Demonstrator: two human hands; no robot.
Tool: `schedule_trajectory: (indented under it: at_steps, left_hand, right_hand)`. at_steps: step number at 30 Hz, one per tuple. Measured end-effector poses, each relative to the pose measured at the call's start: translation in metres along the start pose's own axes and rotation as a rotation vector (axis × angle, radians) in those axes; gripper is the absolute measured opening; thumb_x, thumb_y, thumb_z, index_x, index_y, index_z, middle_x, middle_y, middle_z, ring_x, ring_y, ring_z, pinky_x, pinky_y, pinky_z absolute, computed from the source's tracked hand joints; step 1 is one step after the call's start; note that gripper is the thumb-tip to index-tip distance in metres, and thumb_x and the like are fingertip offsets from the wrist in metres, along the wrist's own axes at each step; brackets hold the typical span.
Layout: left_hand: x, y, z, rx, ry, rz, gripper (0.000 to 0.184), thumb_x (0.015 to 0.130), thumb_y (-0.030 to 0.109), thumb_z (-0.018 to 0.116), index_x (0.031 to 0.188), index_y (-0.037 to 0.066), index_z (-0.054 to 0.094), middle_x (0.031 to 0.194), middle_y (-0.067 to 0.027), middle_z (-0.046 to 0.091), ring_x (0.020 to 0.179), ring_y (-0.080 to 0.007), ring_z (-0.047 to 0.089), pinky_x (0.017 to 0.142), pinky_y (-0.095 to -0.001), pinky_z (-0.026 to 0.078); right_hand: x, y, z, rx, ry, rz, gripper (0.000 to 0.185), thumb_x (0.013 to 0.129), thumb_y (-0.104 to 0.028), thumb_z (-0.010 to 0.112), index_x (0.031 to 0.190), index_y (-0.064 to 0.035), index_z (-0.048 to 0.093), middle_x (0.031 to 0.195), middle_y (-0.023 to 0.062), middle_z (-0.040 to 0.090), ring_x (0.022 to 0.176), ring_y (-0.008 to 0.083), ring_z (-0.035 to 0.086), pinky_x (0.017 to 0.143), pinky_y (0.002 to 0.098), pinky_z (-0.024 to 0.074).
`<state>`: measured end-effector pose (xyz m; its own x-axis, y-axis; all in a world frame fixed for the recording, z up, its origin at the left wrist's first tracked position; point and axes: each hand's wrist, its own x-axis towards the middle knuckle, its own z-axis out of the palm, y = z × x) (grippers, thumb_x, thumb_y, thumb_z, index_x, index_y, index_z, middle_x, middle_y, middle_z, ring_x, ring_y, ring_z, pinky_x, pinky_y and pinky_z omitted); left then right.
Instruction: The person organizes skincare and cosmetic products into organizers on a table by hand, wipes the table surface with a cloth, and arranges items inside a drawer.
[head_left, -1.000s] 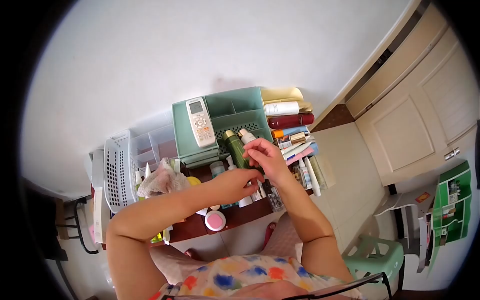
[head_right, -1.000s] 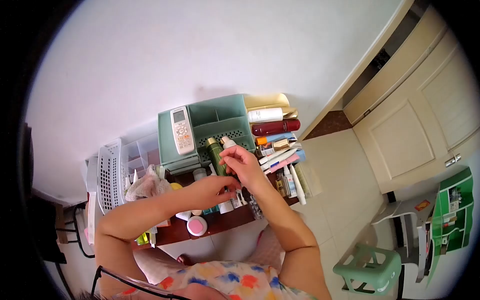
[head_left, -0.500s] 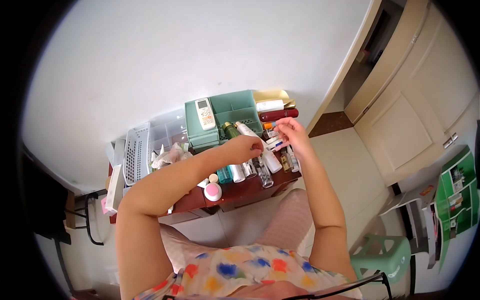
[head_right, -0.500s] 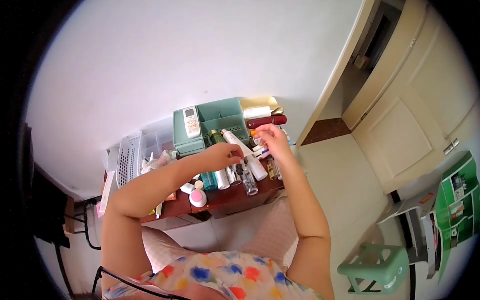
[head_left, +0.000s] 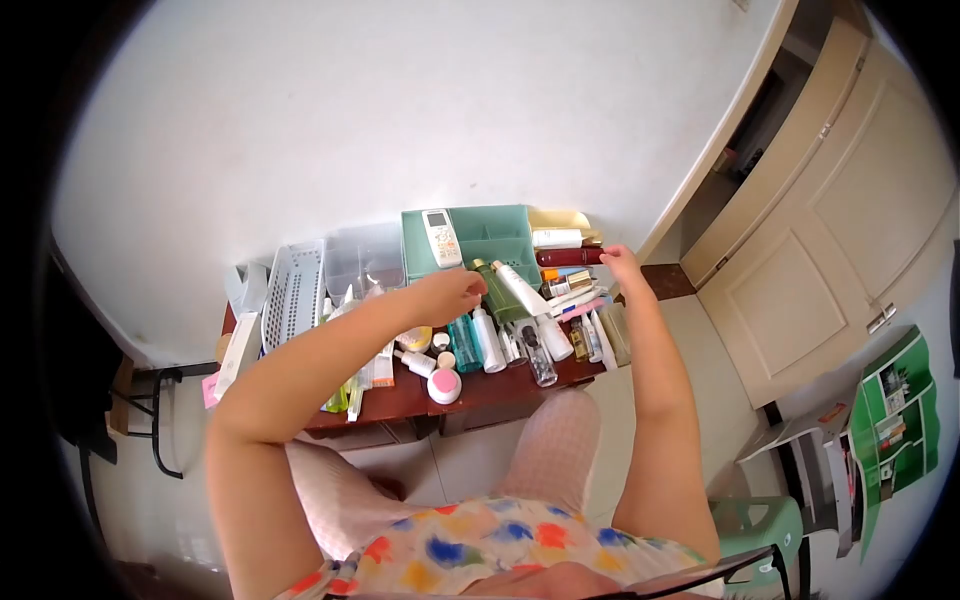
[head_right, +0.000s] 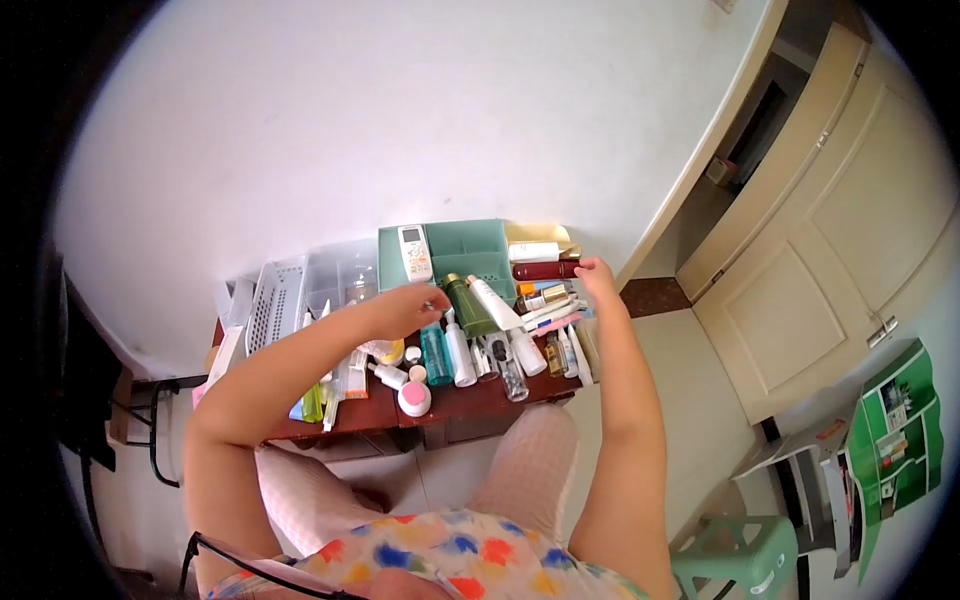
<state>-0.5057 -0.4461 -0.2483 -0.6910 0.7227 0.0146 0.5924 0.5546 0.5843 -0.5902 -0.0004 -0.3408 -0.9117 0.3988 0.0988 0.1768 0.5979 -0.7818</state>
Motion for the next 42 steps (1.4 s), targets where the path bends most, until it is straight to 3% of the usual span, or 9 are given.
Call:
schedule_trajectory:
  at_steps: [5, 8, 12, 16, 21, 26, 33, 36, 42]
  left_hand:
    - [0.074, 0.013, 0.007, 0.071, 0.006, 0.106, 0.039, 0.093, 0.022, 0.059, 0.128, 0.005, 0.054, 0.121, -0.0189, 0.057, 0.118, -0.0346, 0.054, 0.102, -0.0418, 0.043]
    - [0.141, 0.025, 0.015, 0.080, -0.032, 0.098, 0.053, 0.090, 0.024, 0.063, 0.135, 0.003, 0.048, 0.130, -0.0215, 0.055, 0.123, -0.0370, 0.051, 0.104, -0.0439, 0.041]
    - [0.226, 0.035, 0.046, 0.158, 0.025, 0.138, 0.059, 0.085, 0.022, 0.068, 0.136, 0.002, 0.046, 0.127, -0.0235, 0.057, 0.120, -0.0382, 0.054, 0.103, -0.0454, 0.043]
    - [0.295, 0.022, 0.086, 0.315, 0.273, 0.204, 0.063, 0.084, 0.026, 0.070, 0.138, 0.004, 0.044, 0.126, -0.0209, 0.058, 0.119, -0.0357, 0.055, 0.099, -0.0451, 0.045]
    - [0.336, 0.009, 0.104, 0.315, 0.181, 0.112, 0.056, 0.085, 0.032, 0.069, 0.132, 0.009, 0.049, 0.117, -0.0164, 0.062, 0.108, -0.0351, 0.061, 0.091, -0.0453, 0.049]
    - [0.349, 0.000, 0.105, 0.327, 0.150, 0.112, 0.051, 0.083, 0.027, 0.071, 0.128, 0.012, 0.050, 0.109, -0.0164, 0.061, 0.101, -0.0356, 0.063, 0.083, -0.0449, 0.052]
    - [0.308, 0.015, 0.039, 0.135, 0.365, 0.055, 0.066, 0.080, 0.021, 0.076, 0.135, 0.011, 0.041, 0.117, -0.0197, 0.058, 0.105, -0.0386, 0.062, 0.088, -0.0456, 0.052]
    - [0.286, 0.016, 0.001, 0.039, 0.476, 0.073, 0.067, 0.079, 0.021, 0.076, 0.134, 0.009, 0.041, 0.119, -0.0202, 0.058, 0.109, -0.0393, 0.060, 0.092, -0.0439, 0.050]
    - [0.231, 0.013, -0.068, 0.024, 0.622, 0.095, 0.063, 0.078, 0.021, 0.078, 0.129, 0.006, 0.044, 0.117, -0.0208, 0.061, 0.110, -0.0371, 0.060, 0.092, -0.0422, 0.049]
  right_hand:
    - [0.011, -0.003, -0.010, -0.038, 0.056, 0.103, 0.054, 0.088, -0.024, 0.071, 0.133, -0.0025, 0.051, 0.131, 0.0182, 0.054, 0.119, 0.0285, 0.052, 0.098, 0.0404, 0.0436]
    - [0.049, 0.032, -0.015, -0.036, -0.056, 0.141, 0.063, 0.086, -0.030, 0.071, 0.139, -0.0076, 0.047, 0.138, 0.0209, 0.051, 0.121, 0.0309, 0.054, 0.096, 0.0412, 0.0468]
    - [0.035, 0.012, -0.021, 0.084, -0.212, 0.334, 0.077, 0.087, -0.043, 0.069, 0.150, -0.0171, 0.033, 0.139, 0.0115, 0.052, 0.129, 0.0274, 0.046, 0.096, 0.0473, 0.0452]
    - [0.033, 0.004, -0.021, 0.170, -0.426, 0.337, 0.071, 0.089, -0.044, 0.068, 0.147, -0.0159, 0.038, 0.129, 0.0068, 0.057, 0.112, 0.0206, 0.056, 0.090, 0.0407, 0.0480]
    - [0.045, 0.013, -0.010, 0.237, -0.571, 0.311, 0.055, 0.089, -0.040, 0.071, 0.133, -0.0123, 0.053, 0.113, 0.0010, 0.066, 0.094, 0.0138, 0.064, 0.083, 0.0309, 0.0511]
    - [0.042, 0.007, -0.013, 0.264, -0.499, 0.303, 0.046, 0.087, -0.036, 0.074, 0.122, -0.0092, 0.059, 0.104, 0.0030, 0.070, 0.087, 0.0141, 0.067, 0.076, 0.0286, 0.0538]
    - [0.028, -0.025, -0.009, 0.467, -0.317, 0.266, 0.043, 0.084, -0.036, 0.076, 0.111, -0.0056, 0.062, 0.096, 0.0068, 0.071, 0.075, 0.0168, 0.070, 0.065, 0.0268, 0.0553]
    - [0.022, -0.051, -0.006, 0.424, -0.173, 0.120, 0.041, 0.078, -0.029, 0.082, 0.102, -0.0003, 0.064, 0.082, 0.0094, 0.069, 0.057, 0.0140, 0.064, 0.048, 0.0258, 0.0514]
    - [0.009, -0.121, -0.030, 0.292, -0.011, -0.153, 0.042, 0.075, -0.027, 0.083, 0.096, 0.0036, 0.064, 0.073, 0.0077, 0.066, 0.053, 0.0128, 0.059, 0.047, 0.0266, 0.0472]
